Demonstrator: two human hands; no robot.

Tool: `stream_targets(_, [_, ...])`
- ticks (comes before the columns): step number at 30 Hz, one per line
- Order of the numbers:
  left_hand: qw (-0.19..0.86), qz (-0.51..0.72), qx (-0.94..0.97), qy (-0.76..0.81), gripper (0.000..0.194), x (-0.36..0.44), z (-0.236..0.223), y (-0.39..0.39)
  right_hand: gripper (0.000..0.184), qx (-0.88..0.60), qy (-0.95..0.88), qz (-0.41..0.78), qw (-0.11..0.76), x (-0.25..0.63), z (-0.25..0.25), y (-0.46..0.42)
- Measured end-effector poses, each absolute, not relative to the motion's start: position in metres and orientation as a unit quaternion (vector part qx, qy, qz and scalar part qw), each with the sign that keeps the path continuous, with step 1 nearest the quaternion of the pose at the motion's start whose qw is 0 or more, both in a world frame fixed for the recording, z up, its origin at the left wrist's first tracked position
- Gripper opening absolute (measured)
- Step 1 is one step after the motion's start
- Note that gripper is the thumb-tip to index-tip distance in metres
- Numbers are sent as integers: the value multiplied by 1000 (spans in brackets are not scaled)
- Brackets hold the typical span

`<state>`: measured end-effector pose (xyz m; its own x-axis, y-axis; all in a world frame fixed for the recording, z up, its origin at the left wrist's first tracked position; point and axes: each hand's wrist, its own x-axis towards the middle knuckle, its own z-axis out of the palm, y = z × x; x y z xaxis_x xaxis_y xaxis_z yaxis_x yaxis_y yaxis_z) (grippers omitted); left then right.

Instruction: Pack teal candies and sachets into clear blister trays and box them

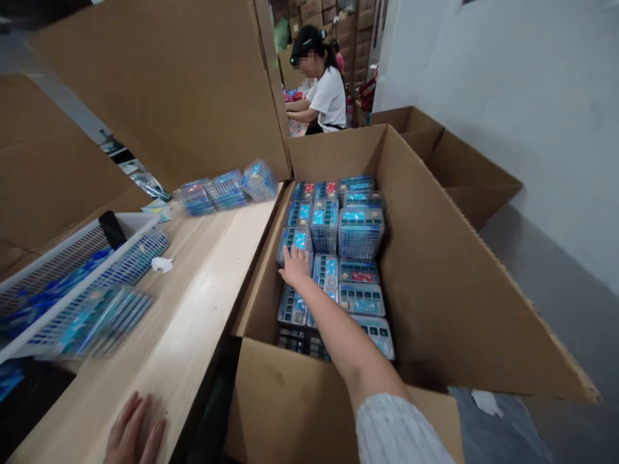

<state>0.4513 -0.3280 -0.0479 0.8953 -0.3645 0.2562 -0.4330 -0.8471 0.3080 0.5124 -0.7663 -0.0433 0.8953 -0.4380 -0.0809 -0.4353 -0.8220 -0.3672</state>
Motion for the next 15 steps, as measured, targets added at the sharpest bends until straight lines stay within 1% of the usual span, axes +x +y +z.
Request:
stream_targets(2, [165,92,958,-218,51,451,-50,-327,58,-957,200,16,212,496,-31,-758])
stream_targets(5, [162,80,960,-214,52,452,-51,-328,28,-962,143,35,232,464,-13,-733])
stream_targets(6, [163,77,962,-206,53,451,-50,-329,22,-963,127,33,237,451,-7,-721])
stream_targets(7, [166,76,963,-198,54,451,-50,-329,21,-964,114,27,240,438,-1,-709])
stream_targets(10, [177,74,964,-187,55,450,-47,-331,27,-957,96,-7,274,392,8,-666])
stream_targets(13, [188,79,961,-189,53,448,-44,-333,31,-915,120,-50,381,346,8,-618])
stream_targets(15, [188,83,960,-190,53,446,-41,-335,26,-871,142,-76,463,319,3,-586])
